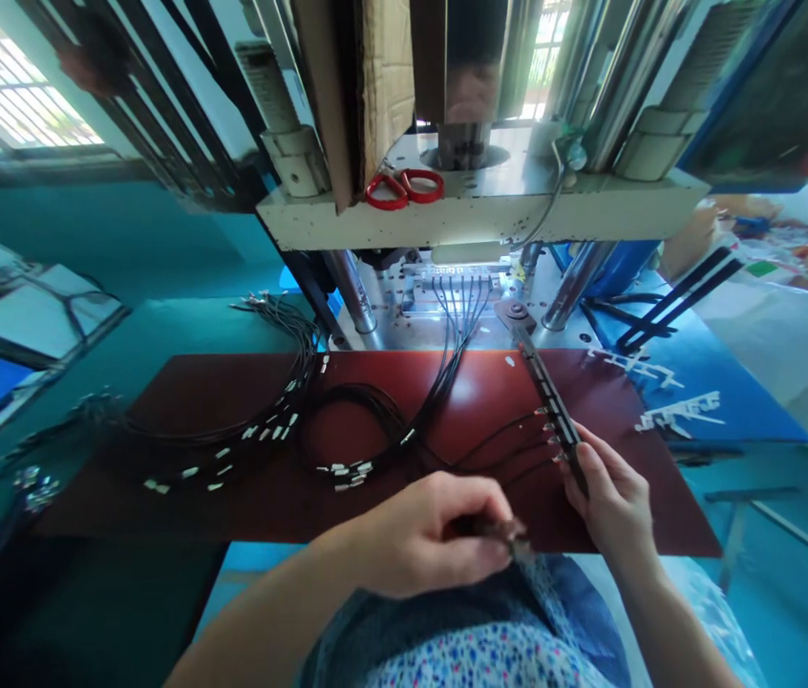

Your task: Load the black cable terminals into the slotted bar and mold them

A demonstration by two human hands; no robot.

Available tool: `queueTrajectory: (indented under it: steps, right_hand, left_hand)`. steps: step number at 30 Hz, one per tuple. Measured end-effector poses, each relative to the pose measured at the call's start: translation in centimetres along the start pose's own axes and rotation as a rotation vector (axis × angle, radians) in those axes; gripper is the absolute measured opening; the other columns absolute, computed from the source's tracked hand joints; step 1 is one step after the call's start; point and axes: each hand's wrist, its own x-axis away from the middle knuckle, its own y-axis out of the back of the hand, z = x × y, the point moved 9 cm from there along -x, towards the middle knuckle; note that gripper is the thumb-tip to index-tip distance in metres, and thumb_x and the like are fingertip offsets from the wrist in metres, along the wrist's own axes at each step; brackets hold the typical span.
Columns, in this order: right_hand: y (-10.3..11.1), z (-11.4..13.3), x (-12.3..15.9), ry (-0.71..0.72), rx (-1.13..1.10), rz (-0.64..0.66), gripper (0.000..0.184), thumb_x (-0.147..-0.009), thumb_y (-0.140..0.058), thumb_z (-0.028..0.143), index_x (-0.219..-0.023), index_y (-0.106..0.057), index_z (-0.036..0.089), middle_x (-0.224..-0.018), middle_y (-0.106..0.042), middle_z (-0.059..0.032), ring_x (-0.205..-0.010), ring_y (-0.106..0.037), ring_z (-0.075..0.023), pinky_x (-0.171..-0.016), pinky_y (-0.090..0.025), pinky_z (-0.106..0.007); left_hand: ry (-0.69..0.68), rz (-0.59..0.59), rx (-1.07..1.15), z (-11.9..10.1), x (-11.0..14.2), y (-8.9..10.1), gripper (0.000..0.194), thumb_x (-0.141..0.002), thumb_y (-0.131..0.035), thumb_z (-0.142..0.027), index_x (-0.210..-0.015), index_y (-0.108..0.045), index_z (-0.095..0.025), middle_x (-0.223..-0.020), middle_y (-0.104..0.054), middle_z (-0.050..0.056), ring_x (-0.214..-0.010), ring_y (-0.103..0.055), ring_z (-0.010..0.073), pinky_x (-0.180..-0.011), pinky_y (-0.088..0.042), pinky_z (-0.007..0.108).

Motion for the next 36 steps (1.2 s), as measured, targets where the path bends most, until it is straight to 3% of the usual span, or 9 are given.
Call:
queueTrajectory:
  steps: [2,4,6,8,12,16,26,31,36]
  right_hand:
    - [0.0,-0.1,0.0,0.007,-0.002,0.017,0.049,-0.063,-0.075,0.045,-0.106,-0.064,0.026,-0.078,-0.064,-0.0002,-0.058,-0.059,-0.0085,-0.046,-0.047,-0.011]
    - [-0.2,-0.1,0.0,0.013,-0.004,0.04,0.048,-0.064,-0.074,0.044,-0.107,-0.064,0.026,-0.079,-0.064,-0.0009,-0.059,-0.059,-0.0088,-0.047,-0.048,-0.012]
    - [-0.3,-0.1,0.1,0.011,-0.007,0.062,0.048,-0.064,-0.074,0.043,-0.107,-0.064,0.025,-0.08,-0.065,-0.0018,-0.059,-0.059,-0.0092,-0.047,-0.048,-0.012]
    - [-0.4,0.0,0.2,0.001,-0.015,0.079,0.047,-0.064,-0.075,0.042,-0.106,-0.065,0.024,-0.081,-0.065,-0.0022,-0.06,-0.059,-0.0093,-0.048,-0.049,-0.013]
    - [-0.3,0.1,0.5,-0.015,-0.045,0.075,0.044,-0.064,-0.075,0.04,-0.105,-0.066,0.026,-0.081,-0.066,-0.0009,-0.061,-0.059,-0.0093,-0.053,-0.051,-0.014]
    - [-0.2,0.2,0.5,-0.034,-0.082,0.062,0.046,-0.061,-0.077,0.04,-0.104,-0.066,0.026,-0.081,-0.066,-0.0005,-0.062,-0.059,-0.0097,-0.054,-0.051,-0.015]
    - [-1.1,1.6,0.9,0.082,0.136,0.108,0.049,-0.066,-0.071,0.046,-0.109,-0.064,0.024,-0.068,-0.064,-0.0007,-0.043,-0.049,-0.0071,-0.033,-0.038,-0.014]
    - [-1.7,1.0,0.4,0.098,0.272,0.217,0.054,-0.067,-0.069,0.049,-0.113,-0.062,0.022,-0.058,-0.059,0.0005,-0.036,-0.041,-0.0065,-0.029,-0.033,-0.016]
    - [-0.8,0.4,0.0,0.017,0.141,0.136,0.047,-0.065,-0.072,0.045,-0.107,-0.064,0.025,-0.07,-0.063,-0.0011,-0.05,-0.054,-0.0099,-0.035,-0.039,-0.014]
  left_hand:
    - [-0.057,-0.024,0.03,-0.9,2.1,1.2,0.017,-0.079,-0.058,-0.028,-0.074,-0.053,-0.013,-0.067,-0.05,0.002,-0.058,-0.043,0.0068,-0.052,-0.031,0.019]
    - [-0.132,-0.179,0.223,-1.5,2.7,4.1,0.018,-0.077,-0.061,-0.029,-0.072,-0.052,-0.014,-0.06,-0.047,-0.001,-0.05,-0.038,0.0048,-0.046,-0.028,0.018]
    - [-0.156,-0.362,0.416,-1.3,1.6,6.8,0.018,-0.074,-0.063,-0.029,-0.074,-0.051,-0.016,-0.055,-0.043,-0.004,-0.043,-0.034,0.0037,-0.04,-0.024,0.016]
    - [-0.116,-0.469,0.47,-0.4,-1.2,8.0,0.019,-0.071,-0.065,-0.028,-0.076,-0.05,-0.017,-0.053,-0.043,-0.006,-0.038,-0.034,0.0036,-0.036,-0.021,0.015]
    - [0.04,-0.472,0.257,2.1,-8.3,6.6,0.02,-0.069,-0.063,-0.027,-0.066,-0.047,-0.016,-0.047,-0.041,-0.007,-0.032,-0.031,0.0025,-0.032,-0.016,0.015]
    - [0.178,-0.466,0.132,4.8,-11.4,5.1,0.02,-0.071,-0.058,-0.024,-0.06,-0.042,-0.016,-0.042,-0.037,-0.008,-0.03,-0.027,0.0024,-0.031,-0.012,0.017]
    - [0.209,-0.429,0.179,6.1,-11.9,5.5,0.022,-0.071,-0.056,-0.022,-0.059,-0.038,-0.017,-0.04,-0.028,-0.01,-0.03,-0.02,0.002,-0.033,-0.009,0.018]
    - [0.13,-0.519,0.157,6.6,-11.3,6.2,0.024,-0.068,-0.061,-0.026,-0.059,-0.042,-0.015,-0.042,-0.031,-0.009,-0.034,-0.023,0.0012,-0.036,-0.013,0.018]
    - [0.026,-0.551,0.126,6.1,-10.9,6.9,0.025,-0.077,-0.05,-0.036,-0.063,-0.048,-0.015,-0.05,-0.043,-0.004,-0.039,-0.036,0.0058,-0.037,-0.023,0.019]
